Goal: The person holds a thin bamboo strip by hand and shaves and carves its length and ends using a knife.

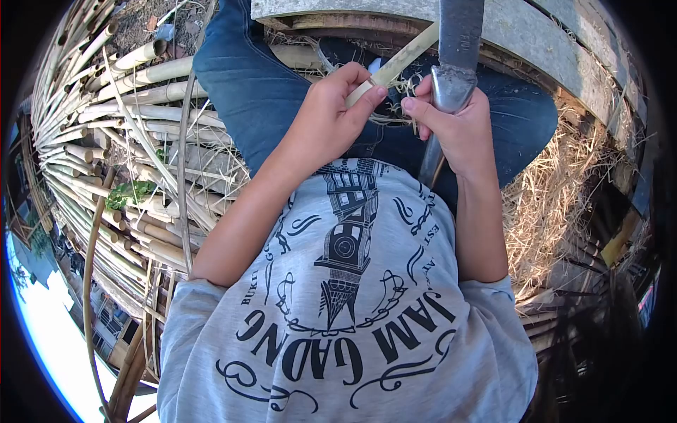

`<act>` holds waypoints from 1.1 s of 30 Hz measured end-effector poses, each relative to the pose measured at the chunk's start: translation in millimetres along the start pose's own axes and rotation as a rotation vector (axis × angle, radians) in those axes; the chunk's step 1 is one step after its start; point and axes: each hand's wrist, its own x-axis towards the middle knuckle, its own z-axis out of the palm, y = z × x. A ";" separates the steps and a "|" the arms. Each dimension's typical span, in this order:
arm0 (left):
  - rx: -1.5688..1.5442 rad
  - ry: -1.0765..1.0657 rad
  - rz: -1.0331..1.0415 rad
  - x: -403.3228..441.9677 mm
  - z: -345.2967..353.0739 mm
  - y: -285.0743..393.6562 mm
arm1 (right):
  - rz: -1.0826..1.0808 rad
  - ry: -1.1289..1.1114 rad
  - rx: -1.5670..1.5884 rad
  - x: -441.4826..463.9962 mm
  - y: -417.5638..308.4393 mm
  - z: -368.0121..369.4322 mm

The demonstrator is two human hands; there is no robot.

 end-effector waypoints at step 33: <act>-0.706 -0.369 -0.433 -13.0 -22.3 -9.1 | 0.287 -0.132 -0.083 -8.3 -18.1 -43.4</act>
